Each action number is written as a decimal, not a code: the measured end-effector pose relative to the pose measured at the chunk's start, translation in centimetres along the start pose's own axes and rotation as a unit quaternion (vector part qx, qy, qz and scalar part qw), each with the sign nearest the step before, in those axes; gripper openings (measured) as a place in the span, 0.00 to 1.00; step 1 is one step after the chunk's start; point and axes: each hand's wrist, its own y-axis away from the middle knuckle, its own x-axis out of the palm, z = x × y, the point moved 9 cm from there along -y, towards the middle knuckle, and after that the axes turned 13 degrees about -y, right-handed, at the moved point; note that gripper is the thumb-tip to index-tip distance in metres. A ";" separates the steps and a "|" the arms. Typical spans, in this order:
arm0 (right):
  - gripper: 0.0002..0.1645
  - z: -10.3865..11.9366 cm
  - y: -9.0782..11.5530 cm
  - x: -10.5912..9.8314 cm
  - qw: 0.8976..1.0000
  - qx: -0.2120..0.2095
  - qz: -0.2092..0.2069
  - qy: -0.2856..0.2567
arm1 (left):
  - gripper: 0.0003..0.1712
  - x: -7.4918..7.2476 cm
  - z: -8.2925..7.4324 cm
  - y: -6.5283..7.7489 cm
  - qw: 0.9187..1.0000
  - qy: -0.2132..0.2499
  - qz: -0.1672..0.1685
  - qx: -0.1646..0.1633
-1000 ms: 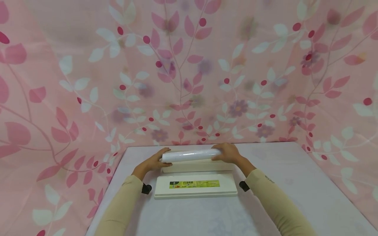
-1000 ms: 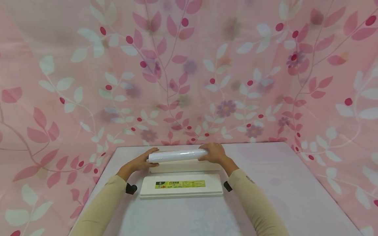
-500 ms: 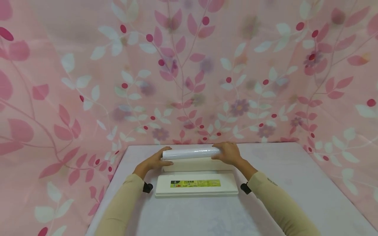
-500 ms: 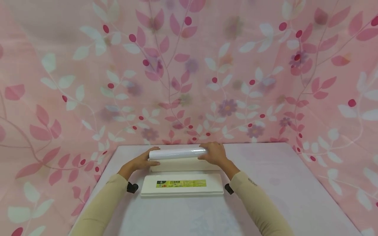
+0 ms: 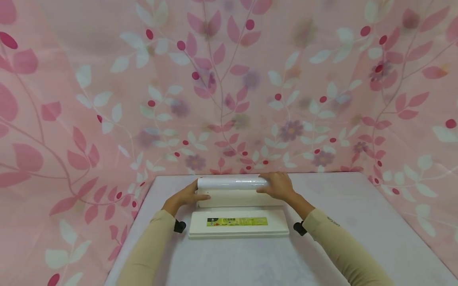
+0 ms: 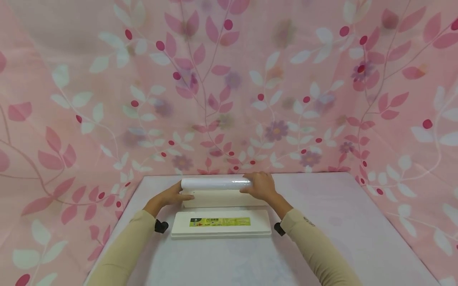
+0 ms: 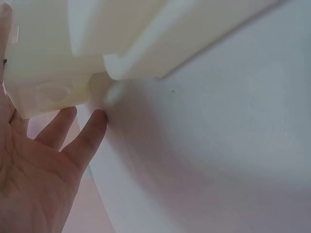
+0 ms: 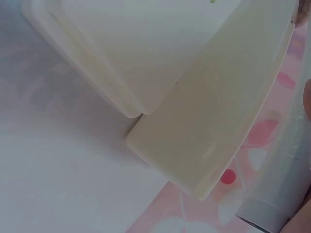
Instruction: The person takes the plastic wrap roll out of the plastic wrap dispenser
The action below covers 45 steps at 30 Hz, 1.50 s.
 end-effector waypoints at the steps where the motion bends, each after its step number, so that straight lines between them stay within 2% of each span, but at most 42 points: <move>1: 0.34 -0.1 0.0 -0.1 1.000 0.004 0.001 -0.002 | 0.50 -0.1 0.0 0.0 1.000 -0.005 -0.001 -0.004; 3: 0.35 -0.3 0.1 -0.2 1.000 0.012 0.000 -0.005 | 0.49 -0.1 0.0 0.0 1.000 -0.010 -0.002 -0.010; 9: 0.35 -0.4 0.2 -0.9 1.000 0.017 -0.002 -0.010 | 0.49 0.0 -0.3 -0.1 1.000 -0.004 -0.001 0.009; 16: 0.34 -0.3 0.5 -1.5 1.000 0.011 -0.005 -0.003 | 0.51 0.1 0.3 0.0 1.000 -0.009 0.002 -0.011; 21: 0.34 -0.7 0.8 -2.2 1.000 0.005 -0.020 -0.006 | 0.51 0.1 0.4 0.1 1.000 -0.018 -0.001 0.001; 28: 0.33 -1.9 1.4 -2.9 0.998 0.045 -0.028 -0.014 | 0.50 0.1 -0.4 0.2 0.999 -0.026 0.007 0.024; 37: 0.38 -3.4 2.5 -3.3 0.997 0.071 -0.034 -0.011 | 0.53 0.1 -0.1 0.0 0.999 -0.047 0.011 0.009; 45: 0.41 -5.0 3.2 -4.1 0.992 0.115 -0.029 -0.034 | 0.53 0.0 -0.1 0.0 0.999 -0.052 0.012 0.000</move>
